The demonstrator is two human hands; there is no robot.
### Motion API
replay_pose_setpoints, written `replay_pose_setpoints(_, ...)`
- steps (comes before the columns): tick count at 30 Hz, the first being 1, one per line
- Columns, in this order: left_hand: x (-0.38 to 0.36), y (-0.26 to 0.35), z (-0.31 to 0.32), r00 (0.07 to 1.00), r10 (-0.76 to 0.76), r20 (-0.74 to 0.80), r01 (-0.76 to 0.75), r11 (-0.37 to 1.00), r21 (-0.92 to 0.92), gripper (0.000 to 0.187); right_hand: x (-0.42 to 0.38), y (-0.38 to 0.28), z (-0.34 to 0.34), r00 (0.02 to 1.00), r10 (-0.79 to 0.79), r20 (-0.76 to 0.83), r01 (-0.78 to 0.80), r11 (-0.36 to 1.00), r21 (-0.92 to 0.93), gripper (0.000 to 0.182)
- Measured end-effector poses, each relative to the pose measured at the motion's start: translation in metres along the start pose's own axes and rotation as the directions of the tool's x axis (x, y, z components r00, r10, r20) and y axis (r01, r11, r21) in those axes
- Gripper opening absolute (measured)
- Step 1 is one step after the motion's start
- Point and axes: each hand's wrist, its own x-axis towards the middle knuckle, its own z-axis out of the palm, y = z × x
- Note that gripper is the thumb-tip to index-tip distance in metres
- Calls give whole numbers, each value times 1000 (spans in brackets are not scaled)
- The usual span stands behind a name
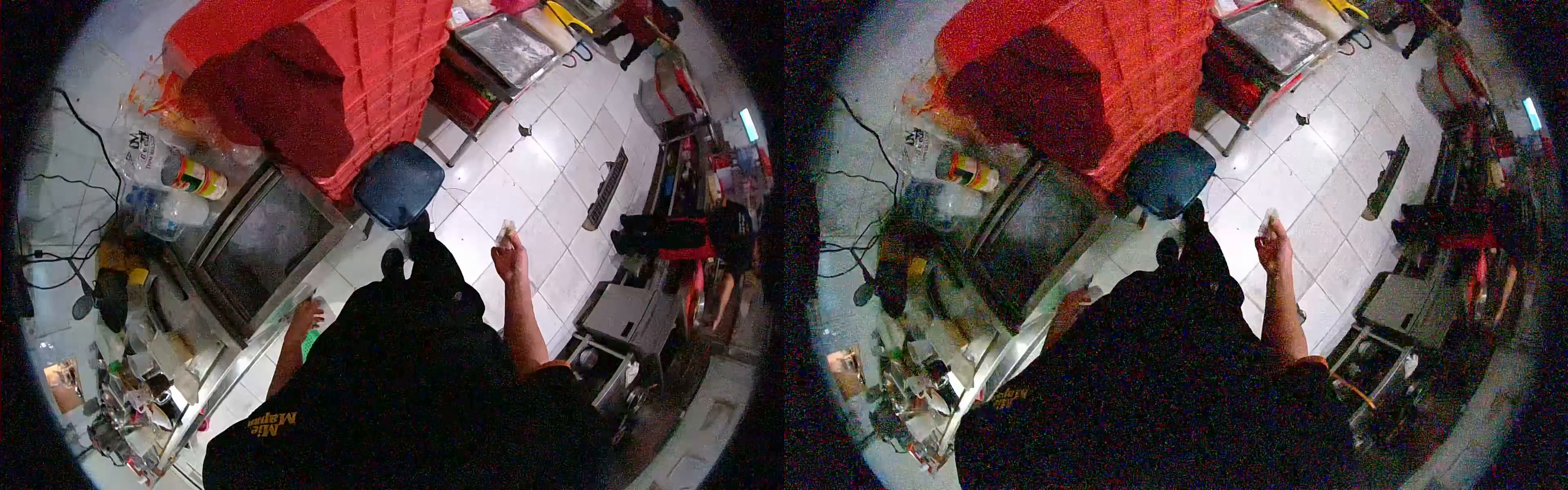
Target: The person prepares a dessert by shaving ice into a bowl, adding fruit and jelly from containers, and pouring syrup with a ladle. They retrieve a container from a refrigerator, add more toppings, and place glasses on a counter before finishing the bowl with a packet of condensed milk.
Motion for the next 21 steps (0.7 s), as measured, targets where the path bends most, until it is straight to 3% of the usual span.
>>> replay_pose_setpoints(2,13,-55,-19,986,-142,-84,154,974,164,51,24,5,-14,999,51,15,-50,997,-51,20)
replay_pose_setpoints(3,-2,-42,-6,889,-426,-169,399,901,-169,50,31,7,-18,993,71,-99,-80,993,-90,19)
replay_pose_setpoints(4,-4,-41,-2,886,-428,-175,398,899,-182,50,39,9,-24,974,84,-212,-112,986,-125,18)
replay_pose_setpoints(7,-7,-34,16,890,-426,-163,403,902,-154,49,56,14,-44,964,119,-236,-149,982,-115,16)
replay_pose_setpoints(8,-64,-77,17,891,-424,-161,405,904,-138,49,61,17,-50,952,126,-278,-160,982,-101,16)
replay_pose_setpoints(14,-12,4,38,898,-417,-143,420,908,-10,49,89,28,-75,933,124,-339,-167,981,-102,14)
replay_pose_setpoints(16,1,28,55,890,-435,-133,442,897,21,49,101,33,-93,954,143,-265,-156,987,-29,19)
replay_pose_setpoints(19,10,50,71,879,-462,-117,471,880,58,49,98,28,-87,975,157,-158,-170,982,-76,23)
replay_pose_setpoints(21,20,62,72,881,-463,-95,471,879,77,49,102,24,-75,945,187,-269,-199,980,-16,24)
